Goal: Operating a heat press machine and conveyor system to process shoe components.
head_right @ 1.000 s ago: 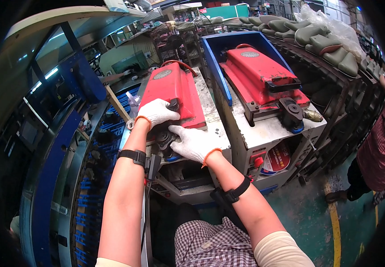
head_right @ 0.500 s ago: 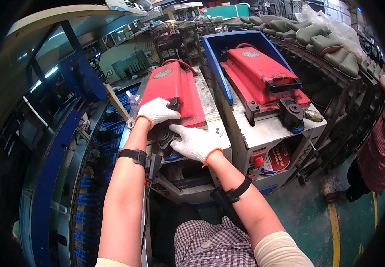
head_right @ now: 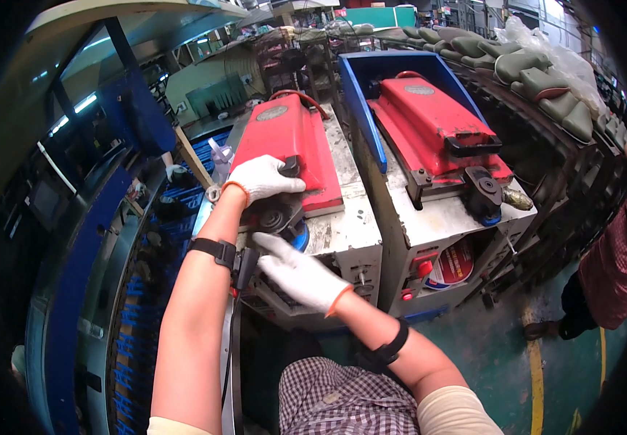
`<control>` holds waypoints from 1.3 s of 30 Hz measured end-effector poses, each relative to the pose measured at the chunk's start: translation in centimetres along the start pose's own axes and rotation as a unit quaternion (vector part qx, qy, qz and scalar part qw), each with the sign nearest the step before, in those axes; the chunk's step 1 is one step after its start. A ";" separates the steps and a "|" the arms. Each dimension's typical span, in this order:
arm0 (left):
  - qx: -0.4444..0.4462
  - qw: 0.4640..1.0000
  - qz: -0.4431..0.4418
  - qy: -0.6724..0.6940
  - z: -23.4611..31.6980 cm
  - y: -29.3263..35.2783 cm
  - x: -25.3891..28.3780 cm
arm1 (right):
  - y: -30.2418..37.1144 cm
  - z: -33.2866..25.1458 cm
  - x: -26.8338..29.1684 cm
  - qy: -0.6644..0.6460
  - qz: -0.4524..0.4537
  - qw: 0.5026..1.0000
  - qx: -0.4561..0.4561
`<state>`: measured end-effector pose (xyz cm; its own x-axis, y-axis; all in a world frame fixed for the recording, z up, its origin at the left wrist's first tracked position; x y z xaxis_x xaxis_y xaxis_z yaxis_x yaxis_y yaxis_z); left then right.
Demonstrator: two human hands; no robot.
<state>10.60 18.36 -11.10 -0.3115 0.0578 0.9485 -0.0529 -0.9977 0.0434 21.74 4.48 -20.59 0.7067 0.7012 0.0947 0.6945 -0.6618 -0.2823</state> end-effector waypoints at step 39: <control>-0.086 0.642 0.162 0.745 -15.5 15.7 -2.0 | -18.4 -1.8 8.9 -0.226 0.112 0.957 -0.145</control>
<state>-4.34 3.16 -17.16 -0.8873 -0.0530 -0.4581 0.1789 -0.9552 -0.2360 15.48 22.39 -12.89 0.7561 0.5336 -0.3790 0.5878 -0.8083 0.0347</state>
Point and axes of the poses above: each hand's wrist, its own y-axis away from the middle knuckle, its own x-axis out of the back of the hand, z = x × y, the point moved 8 cm from there along -y, towards the middle knuckle
